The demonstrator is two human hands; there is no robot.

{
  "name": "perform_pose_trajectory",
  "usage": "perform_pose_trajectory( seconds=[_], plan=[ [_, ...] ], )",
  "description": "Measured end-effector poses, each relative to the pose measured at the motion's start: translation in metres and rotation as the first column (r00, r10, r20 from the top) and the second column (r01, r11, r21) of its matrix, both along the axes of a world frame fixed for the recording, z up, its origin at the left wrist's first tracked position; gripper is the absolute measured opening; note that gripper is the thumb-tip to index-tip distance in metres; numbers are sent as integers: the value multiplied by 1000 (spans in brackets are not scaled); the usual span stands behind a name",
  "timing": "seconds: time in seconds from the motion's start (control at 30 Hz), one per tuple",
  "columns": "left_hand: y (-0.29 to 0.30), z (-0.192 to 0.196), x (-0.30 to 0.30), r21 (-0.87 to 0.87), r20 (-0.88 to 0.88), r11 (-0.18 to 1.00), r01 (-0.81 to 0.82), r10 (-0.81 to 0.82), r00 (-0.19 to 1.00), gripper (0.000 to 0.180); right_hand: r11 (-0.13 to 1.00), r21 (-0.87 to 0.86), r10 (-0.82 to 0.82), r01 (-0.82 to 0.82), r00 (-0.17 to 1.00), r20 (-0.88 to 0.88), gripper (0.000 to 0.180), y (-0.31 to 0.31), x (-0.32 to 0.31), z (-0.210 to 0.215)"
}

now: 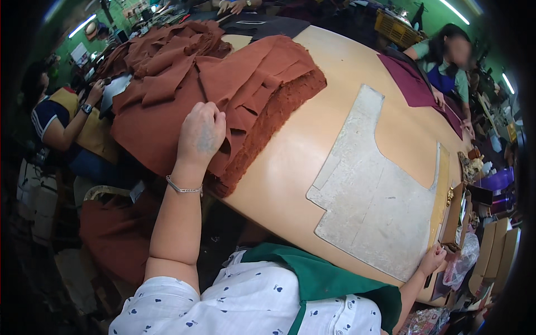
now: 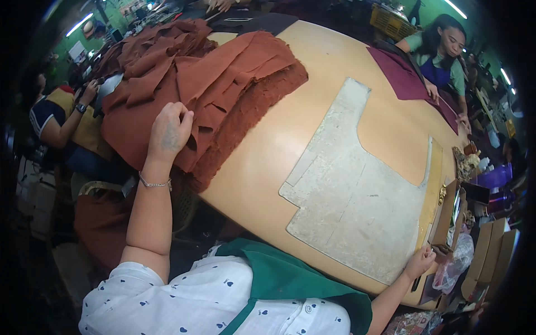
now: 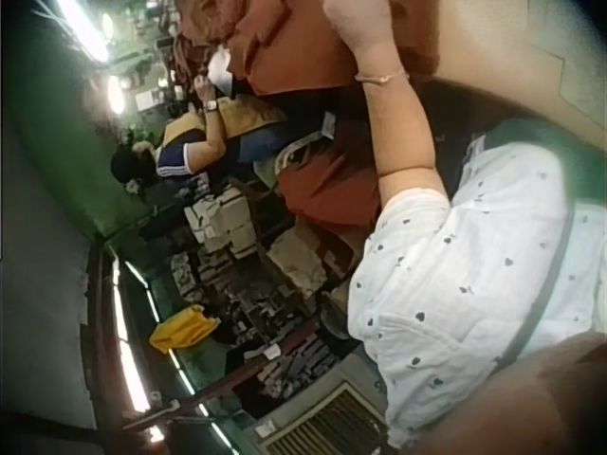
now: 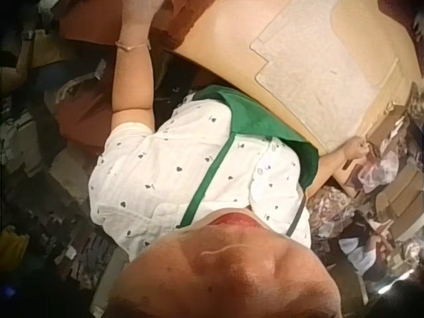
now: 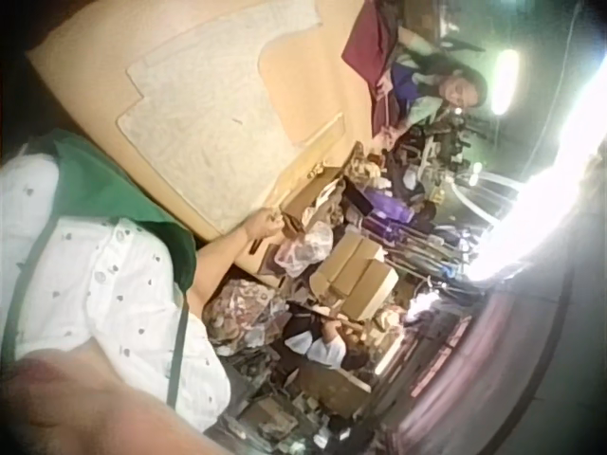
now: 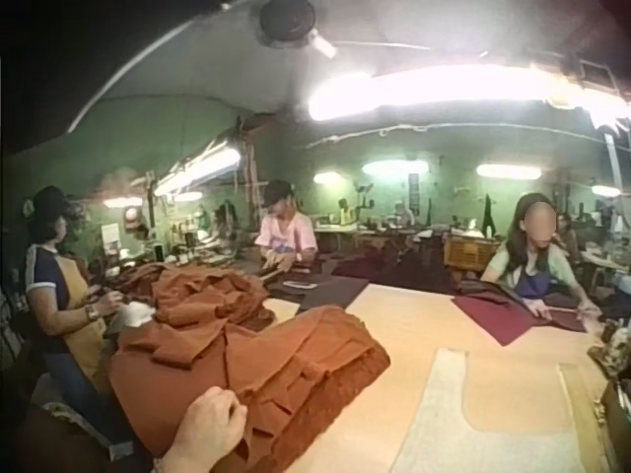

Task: The person places a paper template onto pieces of brown leather and marks the outline using a white pencil, tracing along the inner and outer edges.

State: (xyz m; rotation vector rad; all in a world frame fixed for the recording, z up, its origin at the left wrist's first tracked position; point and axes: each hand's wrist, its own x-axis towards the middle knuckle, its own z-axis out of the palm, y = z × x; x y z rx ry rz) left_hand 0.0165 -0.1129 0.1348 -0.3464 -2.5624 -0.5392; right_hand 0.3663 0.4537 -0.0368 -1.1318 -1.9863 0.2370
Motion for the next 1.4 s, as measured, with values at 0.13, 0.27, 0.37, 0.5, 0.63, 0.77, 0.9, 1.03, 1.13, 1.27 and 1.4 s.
perform_pose_trajectory(
  seconds=[0.13,0.27,0.37,0.5,0.63,0.77,0.9,1.03,1.13,1.27,1.4],
  plan=[
    [-15,9,-21,221,-179,975,31,9,984,16,994,-99,-33,41,996,78,21,2,5,5],
    [-11,58,-26,166,-374,986,8,55,926,17,995,73,70,-75,996,62,17,-2,-10,17],
    [31,77,-15,89,-328,979,184,-145,934,17,759,-131,552,-637,738,-388,12,-72,-95,89],
    [39,46,-7,-23,-421,976,217,-207,883,14,-124,-552,742,-825,292,-604,21,-251,-235,177],
    [53,23,5,-98,-419,943,318,-329,846,10,-497,-547,575,-674,217,-789,20,-357,-316,226],
    [54,4,36,-292,-472,911,290,-401,785,13,-274,-494,797,-825,93,-597,33,-398,-390,212],
    [33,-15,10,-286,-364,937,199,-298,882,26,-526,-318,368,-789,125,-921,33,-430,-410,236],
    [-6,43,-25,-813,-575,193,-549,-119,809,46,-564,-122,235,-817,-18,-972,34,-432,-403,258],
    [-25,58,-76,-376,51,888,-265,305,951,53,-582,-76,105,-810,18,-994,34,-421,-393,265],
    [-41,48,-96,-207,421,873,-441,487,765,64,-613,27,170,-789,-166,-971,7,-359,-377,260],
    [-63,22,-111,-210,495,836,-506,538,683,72,-113,-46,349,-993,3,-937,9,-242,-296,249]
  ],
)
